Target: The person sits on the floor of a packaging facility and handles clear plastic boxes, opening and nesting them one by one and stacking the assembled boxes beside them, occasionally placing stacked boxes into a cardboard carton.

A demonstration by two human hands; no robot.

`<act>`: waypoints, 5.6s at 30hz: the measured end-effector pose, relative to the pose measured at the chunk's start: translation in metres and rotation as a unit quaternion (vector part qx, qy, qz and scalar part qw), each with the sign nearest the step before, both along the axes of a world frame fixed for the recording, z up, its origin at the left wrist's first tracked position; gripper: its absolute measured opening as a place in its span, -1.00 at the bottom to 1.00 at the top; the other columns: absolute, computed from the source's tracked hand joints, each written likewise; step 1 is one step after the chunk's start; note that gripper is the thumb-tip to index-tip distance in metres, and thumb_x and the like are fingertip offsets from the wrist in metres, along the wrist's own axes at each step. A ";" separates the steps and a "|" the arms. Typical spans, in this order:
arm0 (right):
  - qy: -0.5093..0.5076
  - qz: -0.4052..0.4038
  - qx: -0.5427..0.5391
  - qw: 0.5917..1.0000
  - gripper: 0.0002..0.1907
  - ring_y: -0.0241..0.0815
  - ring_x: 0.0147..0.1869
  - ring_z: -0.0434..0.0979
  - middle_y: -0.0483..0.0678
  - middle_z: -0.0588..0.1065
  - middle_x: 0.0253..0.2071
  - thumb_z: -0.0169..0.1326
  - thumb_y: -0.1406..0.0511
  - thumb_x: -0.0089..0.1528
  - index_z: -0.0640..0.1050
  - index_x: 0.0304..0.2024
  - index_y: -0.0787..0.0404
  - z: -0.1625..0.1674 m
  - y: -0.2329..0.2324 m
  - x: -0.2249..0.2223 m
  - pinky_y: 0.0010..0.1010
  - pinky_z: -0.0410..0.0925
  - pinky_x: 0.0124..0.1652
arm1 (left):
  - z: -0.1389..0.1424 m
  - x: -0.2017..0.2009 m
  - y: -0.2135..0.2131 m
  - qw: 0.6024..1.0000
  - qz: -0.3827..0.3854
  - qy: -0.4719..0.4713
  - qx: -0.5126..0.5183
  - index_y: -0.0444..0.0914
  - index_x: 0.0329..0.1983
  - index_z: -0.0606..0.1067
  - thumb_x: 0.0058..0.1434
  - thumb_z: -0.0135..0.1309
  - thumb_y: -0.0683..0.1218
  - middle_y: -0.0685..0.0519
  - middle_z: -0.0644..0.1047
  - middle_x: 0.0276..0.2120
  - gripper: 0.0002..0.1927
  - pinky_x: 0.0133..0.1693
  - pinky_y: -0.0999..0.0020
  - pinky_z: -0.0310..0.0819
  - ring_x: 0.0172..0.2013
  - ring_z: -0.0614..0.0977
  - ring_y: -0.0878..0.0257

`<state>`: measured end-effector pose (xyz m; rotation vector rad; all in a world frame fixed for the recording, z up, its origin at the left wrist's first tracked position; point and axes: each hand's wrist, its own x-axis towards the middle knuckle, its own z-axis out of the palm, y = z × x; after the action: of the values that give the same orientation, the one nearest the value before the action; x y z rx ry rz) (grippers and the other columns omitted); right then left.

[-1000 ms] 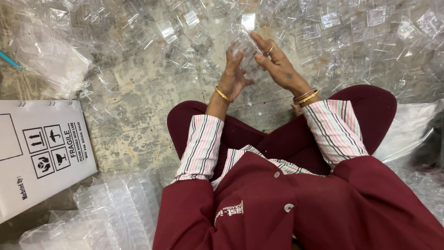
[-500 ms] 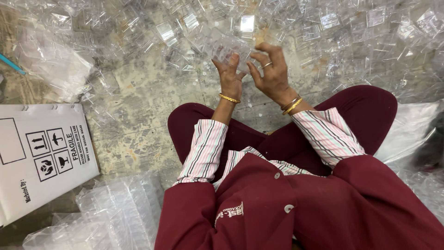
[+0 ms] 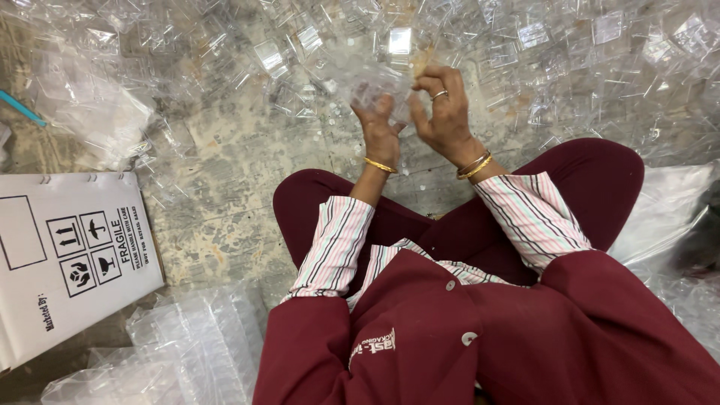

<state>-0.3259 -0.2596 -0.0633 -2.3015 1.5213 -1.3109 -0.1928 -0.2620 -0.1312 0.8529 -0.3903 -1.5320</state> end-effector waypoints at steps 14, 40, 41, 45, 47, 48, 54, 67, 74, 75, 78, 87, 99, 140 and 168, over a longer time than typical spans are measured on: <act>-0.228 0.167 0.327 0.902 -0.09 -0.07 0.28 0.43 0.12 0.33 0.30 0.40 0.21 0.26 0.10 0.47 0.05 -0.027 -0.009 -0.014 -0.35 0.47 0.04 | -0.016 0.022 -0.015 0.993 0.040 0.076 -0.077 -0.05 0.52 -0.02 0.38 0.14 0.00 -0.05 0.29 0.26 -0.22 0.13 -0.10 0.53 0.20 0.47 0.06; -0.287 0.348 0.456 0.768 -0.07 -0.13 0.54 0.16 -0.17 0.21 0.31 0.43 0.27 -0.18 0.46 0.28 0.13 0.004 -0.003 -0.025 -0.28 0.07 0.51 | 0.013 0.038 -0.014 0.991 -0.052 0.031 -0.120 -0.17 0.41 0.08 0.36 0.17 0.04 -0.15 0.44 0.02 -0.30 0.00 0.08 0.59 0.00 0.60 -0.09; -0.277 0.357 0.448 0.772 -0.09 -0.12 0.54 0.16 -0.17 0.21 0.31 0.43 0.28 -0.17 0.47 0.27 0.12 0.006 -0.003 -0.027 -0.28 0.09 0.51 | 0.015 0.037 -0.014 0.993 -0.053 0.029 -0.101 -0.16 0.42 0.08 0.35 0.16 0.05 -0.16 0.45 0.03 -0.29 0.00 0.09 0.59 0.01 0.60 -0.06; -0.293 0.383 0.435 0.760 -0.09 -0.10 0.53 0.16 -0.18 0.21 0.30 0.42 0.28 -0.18 0.49 0.26 0.09 0.011 -0.004 -0.027 -0.27 0.08 0.52 | 0.015 0.037 -0.015 0.994 -0.062 0.053 -0.073 -0.14 0.45 0.08 0.33 0.15 0.06 -0.14 0.46 0.06 -0.27 0.02 0.11 0.60 0.07 0.58 0.02; -0.299 0.382 0.448 0.751 -0.08 -0.08 0.55 0.13 -0.17 0.19 0.31 0.43 0.28 -0.18 0.47 0.27 0.10 0.013 -0.003 -0.026 -0.24 0.04 0.55 | 0.012 0.038 -0.015 0.991 -0.069 0.078 -0.083 -0.17 0.45 0.11 0.35 0.15 0.06 -0.14 0.47 0.07 -0.28 0.05 0.10 0.59 0.08 0.58 0.03; -0.302 0.382 0.455 0.746 -0.08 -0.07 0.57 0.12 -0.16 0.19 0.32 0.43 0.28 -0.18 0.47 0.28 0.10 0.014 -0.002 -0.024 -0.23 0.02 0.56 | 0.009 0.040 -0.015 0.989 -0.073 0.091 -0.088 -0.19 0.44 0.14 0.35 0.14 0.06 -0.15 0.48 0.07 -0.30 0.06 0.10 0.59 0.08 0.58 0.03; -0.285 0.406 0.440 0.749 -0.12 -0.03 0.67 -0.02 -0.09 0.10 0.53 0.43 0.29 -0.13 0.46 0.26 0.08 0.021 0.006 -0.018 -0.12 -0.05 0.58 | -0.005 0.045 -0.019 0.966 -0.156 0.178 -0.107 -0.43 0.26 0.35 0.42 0.10 0.10 -0.25 0.55 0.05 -0.42 0.06 0.05 0.64 0.05 0.65 -0.05; -0.373 0.374 0.415 0.741 -0.09 -0.13 0.71 -0.09 -0.15 0.18 0.36 0.39 0.30 -0.21 0.52 0.25 0.17 -0.005 0.007 -0.016 -0.18 0.04 0.62 | 0.024 0.038 -0.017 0.982 -0.080 0.100 -0.137 -0.25 0.30 0.23 0.39 0.10 0.03 -0.28 0.54 -0.02 -0.47 0.00 0.04 0.66 0.03 0.64 -0.09; -0.587 0.382 0.489 0.520 0.08 -0.04 0.45 0.33 -0.03 0.36 0.30 0.32 0.42 -0.18 0.28 0.44 0.23 -0.027 0.019 -0.012 -0.23 0.23 0.44 | 0.030 0.027 -0.008 0.978 -0.072 0.135 -0.142 -0.37 0.26 0.37 0.40 0.09 0.11 -0.20 0.53 0.09 -0.45 0.08 -0.03 0.61 0.05 0.62 -0.09; -0.601 0.382 0.490 0.503 0.12 -0.04 0.44 0.36 0.02 0.39 0.29 0.30 0.42 -0.17 0.24 0.47 0.21 -0.027 0.020 -0.011 -0.23 0.24 0.44 | 0.027 0.027 -0.008 0.977 -0.071 0.142 -0.143 -0.36 0.24 0.38 0.40 0.08 0.12 -0.19 0.53 0.09 -0.45 0.06 -0.04 0.61 0.05 0.63 -0.09; -0.660 0.327 0.455 0.500 0.15 -0.09 0.48 0.30 -0.07 0.31 0.39 0.36 0.44 -0.15 0.15 0.46 0.09 -0.022 0.019 -0.016 -0.19 0.22 0.41 | 0.017 0.040 -0.020 0.976 0.018 0.179 -0.123 -0.38 0.19 0.39 0.44 0.07 0.15 -0.23 0.53 0.08 -0.47 0.18 -0.06 0.59 0.08 0.62 -0.10; -0.340 0.352 0.407 0.771 -0.11 0.01 0.67 0.03 -0.04 0.06 0.55 0.41 0.22 -0.16 0.48 0.26 0.08 0.001 0.010 -0.011 -0.06 0.08 0.59 | 0.009 0.067 -0.030 0.978 0.038 0.091 -0.184 -0.06 0.44 0.08 0.34 0.14 -0.07 -0.14 0.49 0.12 -0.32 0.20 -0.14 0.49 0.11 0.58 -0.04; -0.324 0.202 0.505 0.774 0.09 0.03 0.47 0.31 0.07 0.31 0.42 0.43 0.30 -0.02 0.21 0.51 0.06 -0.001 0.003 -0.013 -0.11 0.27 0.34 | 0.020 0.078 -0.015 0.963 -0.115 -0.114 -0.217 -0.25 0.49 0.19 0.42 0.14 0.00 -0.21 0.42 0.30 -0.34 0.36 -0.06 0.49 0.31 0.50 -0.06; -0.295 0.068 0.575 0.760 -0.60 -0.04 -0.05 0.58 0.03 0.24 0.41 -0.09 0.28 0.37 0.40 0.28 -0.03 0.035 0.021 -0.046 -0.14 0.51 -0.09 | 0.040 0.131 -0.093 0.639 -0.058 -0.737 -0.214 -0.28 0.17 0.40 0.21 0.20 -0.16 -0.23 0.36 0.07 -0.54 0.05 0.02 0.43 0.07 0.44 -0.13; -0.517 0.141 0.433 0.724 -0.38 -0.19 0.18 0.42 -0.12 0.16 0.33 0.11 0.26 0.30 0.17 0.36 0.03 -0.023 -0.003 -0.037 -0.23 0.51 0.04 | 0.015 0.102 -0.165 0.375 -0.108 -0.898 -0.201 -0.22 0.26 0.36 0.18 0.16 -0.13 -0.28 0.25 0.31 -0.44 0.12 -0.34 0.21 0.30 0.28 -0.20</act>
<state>-0.3625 -0.2623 -0.0862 -0.8436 0.9385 -1.0749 -0.0913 -0.4275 -0.1167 1.7758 -2.3819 0.1494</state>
